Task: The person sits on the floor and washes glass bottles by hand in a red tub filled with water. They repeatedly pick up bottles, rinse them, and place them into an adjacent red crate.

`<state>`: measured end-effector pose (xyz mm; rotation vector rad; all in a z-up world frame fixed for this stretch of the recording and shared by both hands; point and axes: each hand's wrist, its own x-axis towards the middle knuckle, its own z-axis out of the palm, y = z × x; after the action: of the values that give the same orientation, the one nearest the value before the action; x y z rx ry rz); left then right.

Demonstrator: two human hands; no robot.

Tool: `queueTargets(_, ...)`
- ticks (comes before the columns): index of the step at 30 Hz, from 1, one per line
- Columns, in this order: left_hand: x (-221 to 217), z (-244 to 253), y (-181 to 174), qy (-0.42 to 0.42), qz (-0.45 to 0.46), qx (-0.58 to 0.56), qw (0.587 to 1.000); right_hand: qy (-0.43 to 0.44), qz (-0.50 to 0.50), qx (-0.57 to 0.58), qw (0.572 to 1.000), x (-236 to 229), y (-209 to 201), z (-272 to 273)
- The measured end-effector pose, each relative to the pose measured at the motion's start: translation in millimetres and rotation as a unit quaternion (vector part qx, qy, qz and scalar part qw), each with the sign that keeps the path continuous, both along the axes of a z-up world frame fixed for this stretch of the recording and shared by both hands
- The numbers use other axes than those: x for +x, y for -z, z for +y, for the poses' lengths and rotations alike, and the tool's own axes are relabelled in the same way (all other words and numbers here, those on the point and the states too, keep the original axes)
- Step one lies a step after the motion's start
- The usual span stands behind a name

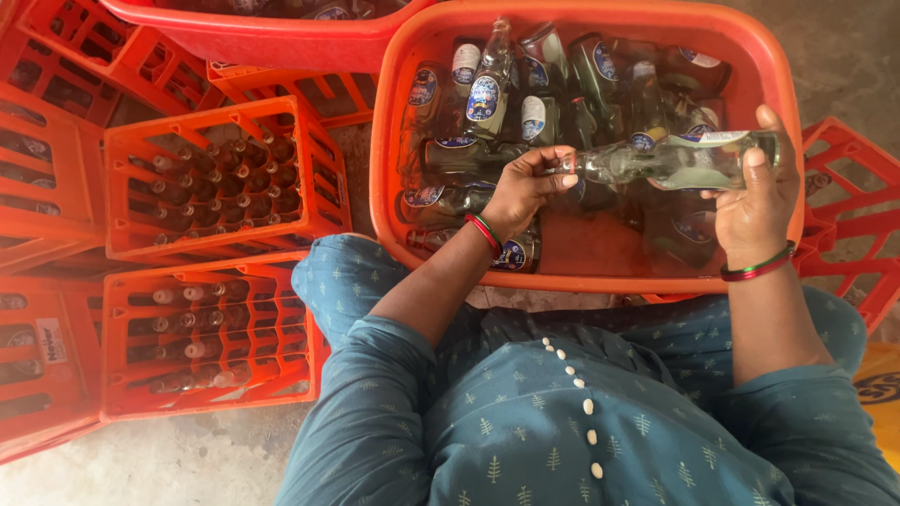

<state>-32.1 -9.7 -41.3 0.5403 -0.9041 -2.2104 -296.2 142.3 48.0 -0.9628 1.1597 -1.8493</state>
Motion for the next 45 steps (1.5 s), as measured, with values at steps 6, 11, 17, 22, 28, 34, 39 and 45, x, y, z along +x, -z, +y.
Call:
queueTargets(6, -9, 0, 9, 0.006, 0.004, -0.018, 1.000, 0.036, 0.033, -0.066, 0.997, -3, 2, 0)
queueTargets(11, -17, 8, 19, 0.036, -0.038, -0.089, 0.995, 0.066, 0.052, -0.071, 0.994, -8, 6, 1)
queueTargets(17, -16, 17, 8, 0.045, -0.167, -0.206, 0.963, 0.093, 0.074, -0.059, 0.991, -5, 5, 0)
queueTargets(22, -13, 21, -9, 0.037, -0.257, -0.287, 0.922, 0.105, 0.086, -0.056, 0.989, 1, -1, -1)
queueTargets(28, -11, 24, -20, 0.021, -0.261, -0.325, 0.909, 0.110, 0.104, -0.059, 0.987, 6, -4, 0)
queueTargets(34, -11, 29, -27, 0.017, -0.308, -0.350, 0.885, 0.108, 0.112, -0.059, 0.986, 11, -5, 2)
queueTargets(39, -13, 34, -28, 0.029, -0.308, -0.313, 0.898, 0.110, 0.142, -0.054, 0.982, 17, -9, 5)
queueTargets(45, -15, 35, -18, 0.006, -0.360, -0.398, 0.844, 0.126, 0.224, -0.049, 0.965, 23, -8, 9)
